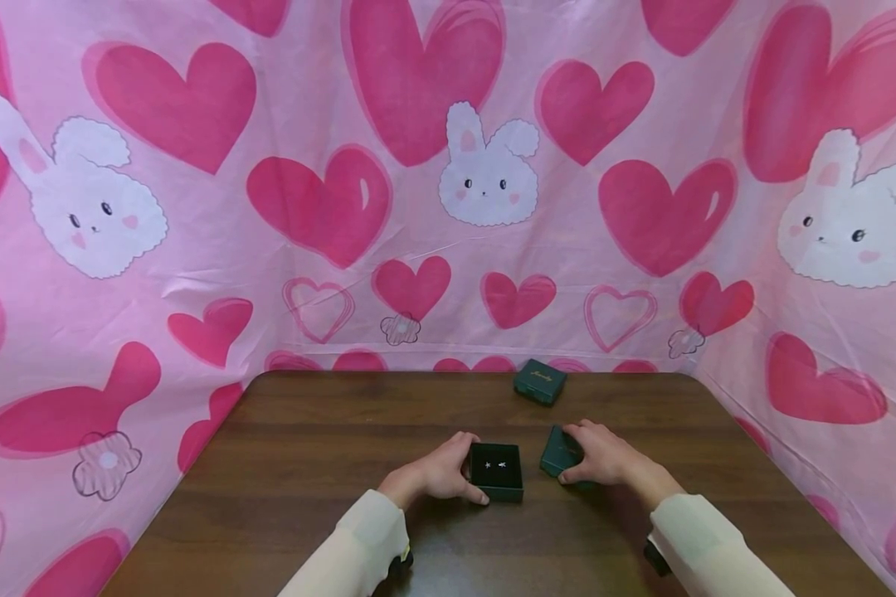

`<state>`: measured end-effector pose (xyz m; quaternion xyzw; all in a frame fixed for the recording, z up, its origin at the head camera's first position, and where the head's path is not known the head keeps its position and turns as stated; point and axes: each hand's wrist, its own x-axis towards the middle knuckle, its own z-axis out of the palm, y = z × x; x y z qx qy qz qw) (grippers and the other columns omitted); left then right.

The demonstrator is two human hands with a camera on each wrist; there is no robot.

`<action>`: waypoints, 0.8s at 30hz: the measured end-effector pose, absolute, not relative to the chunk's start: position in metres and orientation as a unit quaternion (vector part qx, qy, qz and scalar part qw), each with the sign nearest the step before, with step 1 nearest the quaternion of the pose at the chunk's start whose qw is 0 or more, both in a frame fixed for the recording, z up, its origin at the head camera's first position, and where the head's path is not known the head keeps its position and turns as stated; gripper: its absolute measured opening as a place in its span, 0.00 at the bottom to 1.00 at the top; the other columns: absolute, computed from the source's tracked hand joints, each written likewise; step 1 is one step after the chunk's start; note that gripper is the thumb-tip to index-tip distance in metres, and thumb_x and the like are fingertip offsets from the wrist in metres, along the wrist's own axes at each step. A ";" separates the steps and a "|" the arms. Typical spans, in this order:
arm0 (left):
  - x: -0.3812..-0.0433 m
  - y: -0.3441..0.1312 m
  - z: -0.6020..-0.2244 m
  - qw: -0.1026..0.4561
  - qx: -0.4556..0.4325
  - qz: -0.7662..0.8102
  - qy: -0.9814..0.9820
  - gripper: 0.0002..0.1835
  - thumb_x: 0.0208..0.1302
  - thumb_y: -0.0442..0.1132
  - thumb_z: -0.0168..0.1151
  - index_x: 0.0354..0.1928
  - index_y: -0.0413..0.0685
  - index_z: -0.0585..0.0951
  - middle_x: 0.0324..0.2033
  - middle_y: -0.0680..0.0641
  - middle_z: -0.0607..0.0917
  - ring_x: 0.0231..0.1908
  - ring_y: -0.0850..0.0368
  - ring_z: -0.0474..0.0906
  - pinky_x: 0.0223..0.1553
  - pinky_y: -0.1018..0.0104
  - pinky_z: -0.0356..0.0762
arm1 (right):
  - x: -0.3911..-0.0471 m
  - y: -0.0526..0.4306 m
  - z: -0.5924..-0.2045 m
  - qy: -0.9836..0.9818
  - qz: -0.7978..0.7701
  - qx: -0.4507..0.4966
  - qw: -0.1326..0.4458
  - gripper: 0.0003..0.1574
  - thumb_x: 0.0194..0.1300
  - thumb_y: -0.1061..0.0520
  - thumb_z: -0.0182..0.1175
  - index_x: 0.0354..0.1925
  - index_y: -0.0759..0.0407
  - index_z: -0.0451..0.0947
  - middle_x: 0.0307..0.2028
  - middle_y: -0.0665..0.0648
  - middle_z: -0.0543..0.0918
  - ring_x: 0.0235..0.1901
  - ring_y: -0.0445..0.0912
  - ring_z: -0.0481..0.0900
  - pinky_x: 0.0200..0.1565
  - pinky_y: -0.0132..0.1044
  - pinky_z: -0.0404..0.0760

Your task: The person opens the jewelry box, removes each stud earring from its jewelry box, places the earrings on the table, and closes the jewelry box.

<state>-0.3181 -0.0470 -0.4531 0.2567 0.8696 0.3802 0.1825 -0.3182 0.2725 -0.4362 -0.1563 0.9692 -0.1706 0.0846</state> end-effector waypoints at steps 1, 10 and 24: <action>-0.318 -0.047 -0.453 0.183 0.256 0.380 0.870 0.36 0.51 0.42 0.82 0.59 0.51 0.70 0.48 0.53 0.72 0.48 0.55 0.71 0.53 0.57 0.75 | -0.318 0.272 -0.436 0.969 -0.170 -0.159 0.084 0.54 0.50 0.41 0.79 0.66 0.67 0.72 0.57 0.67 0.76 0.54 0.60 0.75 0.58 0.64 0.75; -0.318 -0.047 -0.454 0.179 0.259 0.381 0.869 0.37 0.51 0.42 0.82 0.59 0.50 0.70 0.48 0.53 0.72 0.47 0.56 0.71 0.52 0.58 0.74 | -0.318 0.270 -0.436 0.970 -0.172 -0.151 0.086 0.53 0.51 0.43 0.80 0.66 0.68 0.71 0.58 0.69 0.76 0.55 0.63 0.75 0.59 0.65 0.74; -0.318 -0.048 -0.454 0.183 0.256 0.386 0.867 0.36 0.51 0.41 0.82 0.59 0.51 0.71 0.48 0.53 0.72 0.48 0.55 0.71 0.53 0.57 0.74 | -0.317 0.270 -0.435 0.972 -0.165 -0.127 0.105 0.55 0.52 0.38 0.78 0.69 0.64 0.69 0.62 0.69 0.73 0.58 0.63 0.72 0.54 0.70 0.74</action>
